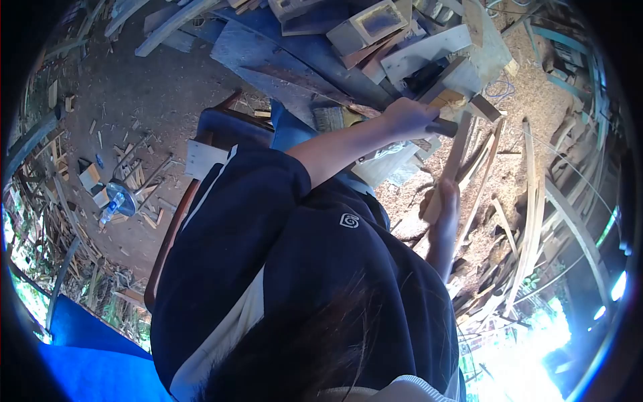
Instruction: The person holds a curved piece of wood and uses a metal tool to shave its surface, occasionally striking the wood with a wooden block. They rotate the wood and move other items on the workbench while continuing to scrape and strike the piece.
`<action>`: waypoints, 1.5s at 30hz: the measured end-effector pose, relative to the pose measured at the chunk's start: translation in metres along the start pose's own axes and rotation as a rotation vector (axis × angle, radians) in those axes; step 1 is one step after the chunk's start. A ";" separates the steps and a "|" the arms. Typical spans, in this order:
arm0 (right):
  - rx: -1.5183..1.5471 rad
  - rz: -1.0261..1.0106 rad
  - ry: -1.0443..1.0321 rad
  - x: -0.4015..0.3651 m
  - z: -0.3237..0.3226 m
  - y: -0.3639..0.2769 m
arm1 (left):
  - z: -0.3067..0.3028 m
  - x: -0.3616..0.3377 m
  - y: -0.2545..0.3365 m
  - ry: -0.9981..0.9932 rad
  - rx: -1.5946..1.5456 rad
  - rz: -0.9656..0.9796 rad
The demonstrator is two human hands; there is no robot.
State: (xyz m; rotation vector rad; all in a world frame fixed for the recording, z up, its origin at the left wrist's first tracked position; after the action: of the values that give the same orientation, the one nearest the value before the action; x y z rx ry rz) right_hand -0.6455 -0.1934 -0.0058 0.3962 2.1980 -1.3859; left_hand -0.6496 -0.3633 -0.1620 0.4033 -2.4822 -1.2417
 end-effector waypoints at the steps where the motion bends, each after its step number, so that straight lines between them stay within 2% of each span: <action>1: -0.140 0.050 0.053 -0.011 0.010 -0.010 | 0.000 -0.004 0.004 -0.005 -0.010 0.007; 3: -0.196 -0.098 -0.013 -0.004 -0.016 -0.036 | -0.004 -0.004 0.004 -0.045 0.017 0.080; 4: -0.468 0.060 0.118 -0.010 -0.019 -0.061 | -0.004 -0.004 0.003 -0.045 0.013 0.078; 5: -0.495 0.185 0.341 -0.011 -0.015 -0.077 | -0.003 -0.003 0.003 -0.059 0.000 0.048; 7: 0.101 -0.093 0.183 0.011 -0.058 -0.054 | -0.004 0.001 0.001 -0.070 -0.014 0.024; 9: -0.144 0.147 0.350 0.020 -0.030 -0.008 | -0.004 0.000 0.003 -0.071 -0.014 0.015; 11: -0.254 0.141 -0.137 0.010 -0.021 0.021 | 0.003 -0.010 0.003 -0.145 0.010 0.035; 13: -0.056 0.380 -0.178 0.010 -0.048 0.011 | 0.002 -0.005 -0.008 -0.203 0.064 0.039; 15: 0.079 0.299 -0.144 0.000 -0.074 0.008 | 0.003 -0.010 -0.001 -0.153 -0.023 0.040; 16: 0.133 0.322 -0.094 -0.005 -0.083 0.009 | 0.004 -0.007 -0.001 -0.235 -0.002 0.021; 17: 0.190 0.336 -0.047 -0.006 -0.088 0.009 | 0.000 -0.001 0.001 -0.235 0.004 0.029; 19: 0.178 0.362 0.000 -0.010 -0.093 0.019 | 0.000 -0.002 0.007 -0.522 0.043 0.027; 20: 0.183 0.410 -0.007 -0.010 -0.096 0.036 | 0.000 -0.004 0.009 -0.530 0.049 0.033; 22: 0.128 0.490 -0.063 -0.013 -0.096 0.062 | -0.002 -0.010 0.015 -0.616 0.059 0.166; 25: -0.034 0.367 0.020 -0.048 -0.052 0.035 | -0.014 -0.021 0.032 -0.619 0.014 0.141; 27: 0.013 0.434 0.010 -0.058 -0.038 0.028 | -0.023 -0.034 0.042 -0.658 0.025 0.149; 29: -0.061 0.401 -0.035 -0.052 -0.041 0.042 | -0.034 -0.051 0.042 -0.485 -0.063 0.210; 30: -0.045 0.405 -0.029 -0.048 -0.044 0.050 | -0.038 -0.060 0.038 -0.418 -0.047 0.162; 31: -0.090 0.375 -0.075 -0.043 -0.046 0.056 | -0.043 -0.069 0.033 -0.431 -0.043 0.173; 33: -0.120 0.348 -0.112 -0.039 -0.043 0.058 | -0.072 -0.077 0.019 -0.348 0.054 -0.134; 35: -0.129 0.304 -0.162 -0.038 -0.035 0.050 | -0.090 -0.089 -0.007 -0.321 0.205 -0.334; 36: -0.151 0.303 -0.198 -0.034 -0.034 0.048 | -0.095 -0.094 -0.021 -0.330 0.211 -0.324; 38: -0.164 0.279 -0.223 -0.028 -0.030 0.054 | -0.107 -0.103 -0.049 -0.213 0.333 -0.405; 40: -0.219 0.158 -0.250 -0.019 -0.028 0.070 | -0.114 -0.101 -0.056 -0.212 0.329 -0.357; 43: -0.365 0.180 -0.275 -0.016 -0.021 0.068 | -0.113 -0.099 -0.058 -0.206 0.342 -0.276; 44: -0.363 0.082 -0.212 -0.018 -0.017 0.067 | -0.113 -0.099 -0.058 -0.189 0.341 -0.237; 45: -0.355 0.083 -0.205 -0.020 -0.016 0.065 | -0.113 -0.099 -0.059 -0.173 0.340 -0.199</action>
State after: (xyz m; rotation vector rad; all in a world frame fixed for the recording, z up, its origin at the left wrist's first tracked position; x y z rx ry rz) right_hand -0.6010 -0.1501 -0.0384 0.2027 2.1716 -0.9228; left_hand -0.5069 -0.4397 -0.1627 0.6668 -2.8706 -0.9544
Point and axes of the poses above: each hand's wrist, its own x-axis towards the middle knuckle, its own z-axis out of the palm, y = z × x, the point moved 3 cm from there along x, towards the middle knuckle, and after that the axes turned 4 degrees about y, right-handed, at the moved point
